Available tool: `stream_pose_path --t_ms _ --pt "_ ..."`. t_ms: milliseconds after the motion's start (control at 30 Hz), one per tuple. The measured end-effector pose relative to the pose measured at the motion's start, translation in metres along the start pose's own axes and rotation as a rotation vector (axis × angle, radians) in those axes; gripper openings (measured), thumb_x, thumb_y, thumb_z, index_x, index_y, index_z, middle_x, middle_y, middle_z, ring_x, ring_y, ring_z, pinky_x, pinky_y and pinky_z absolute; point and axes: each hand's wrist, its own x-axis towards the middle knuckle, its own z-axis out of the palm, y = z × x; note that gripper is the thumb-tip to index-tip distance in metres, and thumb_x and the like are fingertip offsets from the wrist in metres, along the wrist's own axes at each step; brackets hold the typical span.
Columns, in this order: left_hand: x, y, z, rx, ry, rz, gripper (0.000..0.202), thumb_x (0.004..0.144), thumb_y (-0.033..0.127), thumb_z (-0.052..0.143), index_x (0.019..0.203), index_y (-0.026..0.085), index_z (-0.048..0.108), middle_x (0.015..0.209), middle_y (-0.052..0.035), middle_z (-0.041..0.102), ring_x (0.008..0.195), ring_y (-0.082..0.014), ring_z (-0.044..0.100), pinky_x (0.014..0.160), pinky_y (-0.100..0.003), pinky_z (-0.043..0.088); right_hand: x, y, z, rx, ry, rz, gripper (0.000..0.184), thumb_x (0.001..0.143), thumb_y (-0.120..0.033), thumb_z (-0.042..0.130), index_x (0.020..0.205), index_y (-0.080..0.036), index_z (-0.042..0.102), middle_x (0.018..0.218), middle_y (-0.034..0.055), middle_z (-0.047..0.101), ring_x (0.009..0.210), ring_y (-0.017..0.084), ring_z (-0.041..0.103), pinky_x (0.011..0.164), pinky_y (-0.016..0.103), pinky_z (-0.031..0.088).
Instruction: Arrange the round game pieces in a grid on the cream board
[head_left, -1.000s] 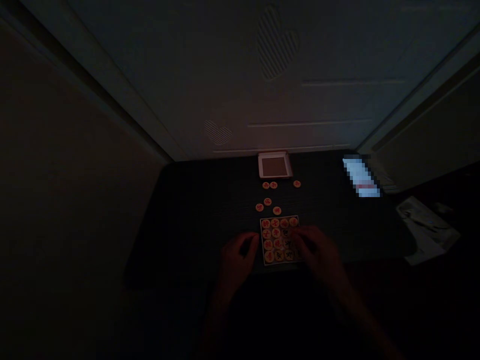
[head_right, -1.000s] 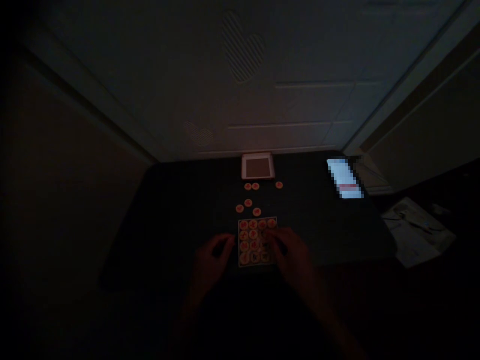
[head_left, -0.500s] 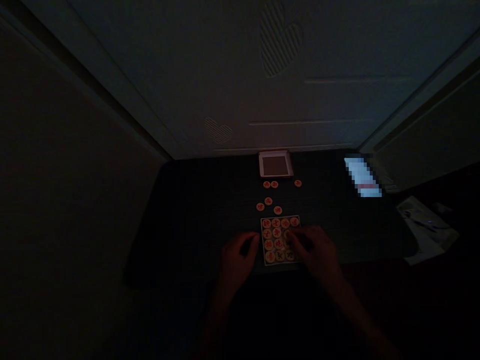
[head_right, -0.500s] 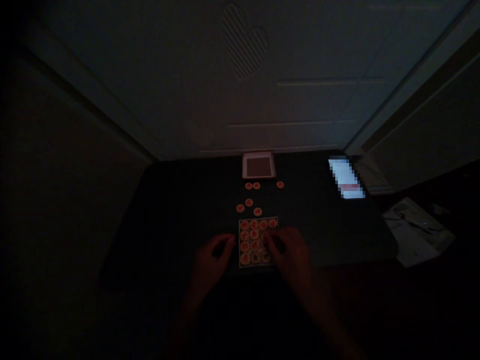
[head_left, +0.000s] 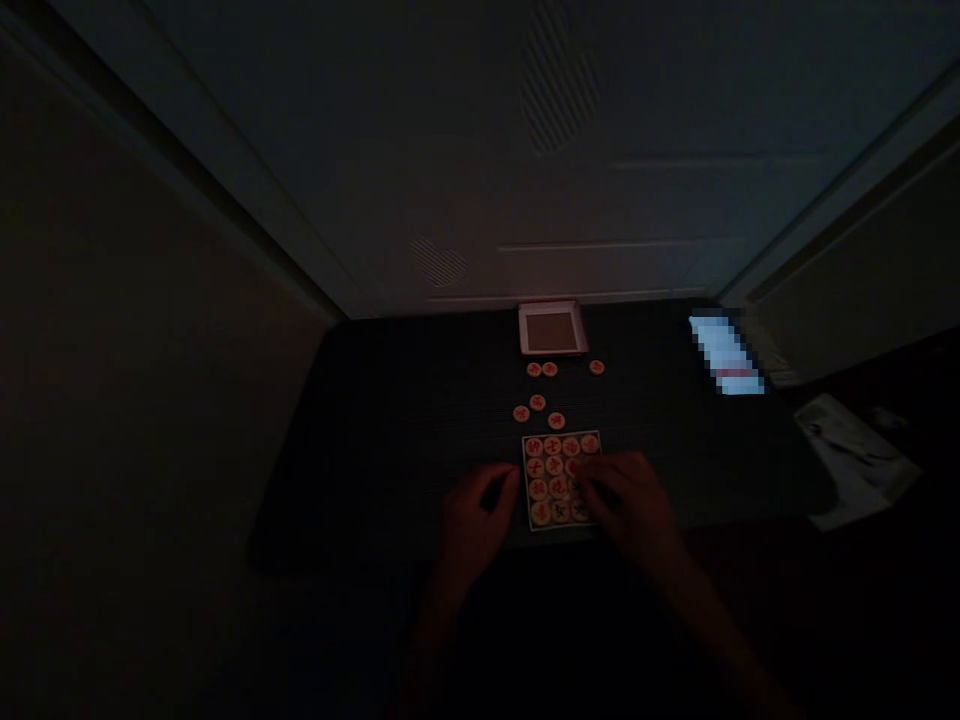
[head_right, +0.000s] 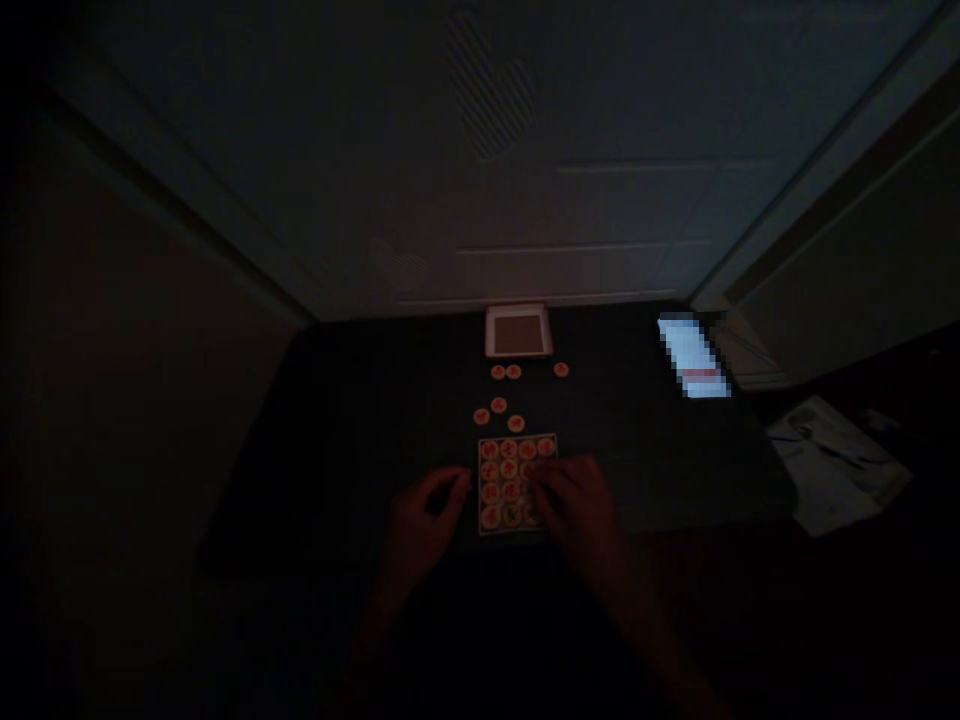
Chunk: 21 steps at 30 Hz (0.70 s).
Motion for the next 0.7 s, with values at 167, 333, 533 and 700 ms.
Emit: stream_pose_path --t_ms 167,333,533,700 --pt "-0.0001 -0.0011 0.0005 0.002 0.004 0.005 0.020 0.097 0.037 0.061 0.101 0.024 0.076 0.095 -0.0022 0.079 0.084 -0.0187 0.073 0.079 -0.031 0.058 0.0007 0.0001 0.0023 -0.008 0.005 -0.010 0.016 0.094 -0.018 0.066 0.108 -0.025 0.073 0.103 0.0058 0.076 0.096 0.026 0.066 0.086 0.045 0.055" --pt "-0.0008 -0.0044 0.0029 0.006 0.011 0.013 0.018 0.097 0.035 0.061 0.102 0.025 0.076 0.095 -0.0016 0.079 0.084 -0.0185 0.073 0.080 -0.031 0.058 -0.0003 0.0013 0.0048 -0.022 0.013 0.004 0.018 0.094 -0.020 0.067 0.110 -0.025 0.073 0.105 0.0061 0.076 0.098 0.026 0.065 0.088 0.046 0.056" --pt "-0.0008 -0.0057 0.0028 0.016 0.004 0.007 0.019 0.098 0.037 0.061 0.102 0.025 0.075 0.095 -0.0017 0.079 0.084 -0.0189 0.073 0.082 -0.032 0.058 -0.0002 0.0015 0.0060 -0.036 0.021 0.000 0.018 0.095 -0.020 0.066 0.111 -0.024 0.072 0.104 0.0068 0.075 0.097 0.026 0.065 0.087 0.045 0.056" --pt "-0.0003 -0.0035 0.0021 -0.007 0.000 0.012 0.018 0.098 0.036 0.060 0.101 0.025 0.075 0.094 -0.0018 0.079 0.084 -0.0183 0.073 0.080 -0.031 0.058 -0.0004 0.0000 0.0044 -0.048 0.008 0.030 0.021 0.095 -0.020 0.065 0.114 -0.026 0.072 0.106 0.0070 0.074 0.099 0.026 0.065 0.089 0.046 0.056"
